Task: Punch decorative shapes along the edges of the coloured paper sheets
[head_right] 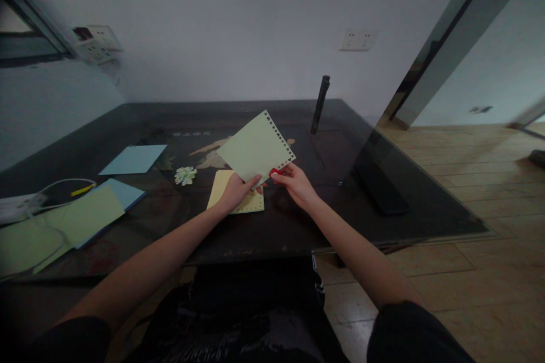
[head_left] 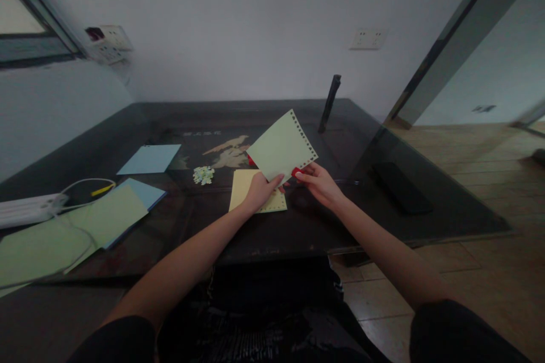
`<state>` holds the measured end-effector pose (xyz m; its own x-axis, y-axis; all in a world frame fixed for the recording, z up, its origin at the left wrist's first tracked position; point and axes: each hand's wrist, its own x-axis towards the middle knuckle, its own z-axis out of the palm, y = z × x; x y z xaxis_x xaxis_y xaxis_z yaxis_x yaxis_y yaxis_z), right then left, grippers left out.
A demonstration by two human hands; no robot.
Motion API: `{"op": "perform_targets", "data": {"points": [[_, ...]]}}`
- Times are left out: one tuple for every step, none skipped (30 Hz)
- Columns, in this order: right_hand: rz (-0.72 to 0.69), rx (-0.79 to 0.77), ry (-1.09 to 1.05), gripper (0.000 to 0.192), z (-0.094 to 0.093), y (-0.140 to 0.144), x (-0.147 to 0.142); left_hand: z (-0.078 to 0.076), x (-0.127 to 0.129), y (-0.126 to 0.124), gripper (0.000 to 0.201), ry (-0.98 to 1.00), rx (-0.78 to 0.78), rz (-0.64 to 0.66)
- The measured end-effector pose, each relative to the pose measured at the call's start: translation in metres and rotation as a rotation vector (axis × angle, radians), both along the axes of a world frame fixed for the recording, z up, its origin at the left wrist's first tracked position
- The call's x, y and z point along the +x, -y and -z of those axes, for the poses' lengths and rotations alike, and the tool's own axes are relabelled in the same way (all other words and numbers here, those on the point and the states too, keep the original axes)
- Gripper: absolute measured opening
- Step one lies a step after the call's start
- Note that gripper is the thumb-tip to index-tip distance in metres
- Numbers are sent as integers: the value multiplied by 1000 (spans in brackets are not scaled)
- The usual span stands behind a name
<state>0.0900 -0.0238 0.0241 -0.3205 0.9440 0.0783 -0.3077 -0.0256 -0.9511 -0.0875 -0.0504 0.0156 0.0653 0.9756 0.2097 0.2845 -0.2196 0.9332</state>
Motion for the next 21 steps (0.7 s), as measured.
{"op": "perform_targets", "data": {"points": [[-3, -3, 1, 39, 0, 0, 0, 1, 0, 0, 26, 0, 1, 2], [-10, -6, 0, 39, 0, 0, 0, 1, 0, -1, 27, -2, 1, 4], [-18, -11, -3, 38, -1, 0, 1, 2, -1, -1, 27, -4, -1, 4], [-27, -16, -7, 37, -1, 0, 1, 2, -1, -1, 28, -6, -2, 4], [-34, -24, -14, 36, -2, 0, 1, 3, -1, -1, 29, -8, -3, 3], [-40, -35, -23, 35, -2, 1, 1, 3, -2, -2, 29, -11, 0, 2], [-47, -47, -33, 35, -3, 1, 1, 3, -2, -2, 29, -13, 4, 2], [-55, -57, -44, 35, -4, 1, 1, 3, -2, -2, 29, -15, 10, 2], [-63, -64, -55, 35, -4, 2, 1, 3, -2, -2, 30, -17, 14, 5], [-68, -68, -62, 35, -4, 2, 2, 2, -2, -2, 30, -16, 16, 7], [-68, -67, -67, 34, -5, 2, 2, 2, -2, -2, 30, -12, 17, 7], [-61, -62, -69, 34, -5, 2, 2, 1, -2, -1, 31, -8, 15, 7], [-52, -55, -69, 33, -5, 2, 2, 0, -2, -1, 31, -5, 12, 5], [-42, -49, -67, 32, -5, 2, 2, -1, -1, 0, 31, -3, 8, 2], [-34, -46, -64, 32, -5, 2, 3, -2, -1, 1, 30, -4, 4, -2], [-25, -45, -62, 31, -4, 1, 3, -3, -1, 1, 30, -7, 0, -5], [-16, -45, -62, 31, -5, 1, 3, -4, 0, 2, 30, -9, -5, -7], [-5, -47, -63, 31, -5, 2, 3, -5, 0, 2, 30, -12, -8, -12], [4, -48, -64, 32, -5, 2, 3, -5, 0, 2, 31, -17, -8, -17], [8, -50, -65, 32, -5, 2, 3, -4, 0, 2, 31, -23, -6, -22], [7, -52, -66, 33, -5, 2, 2, -3, -1, 1, 32, -26, -1, -26]]}}
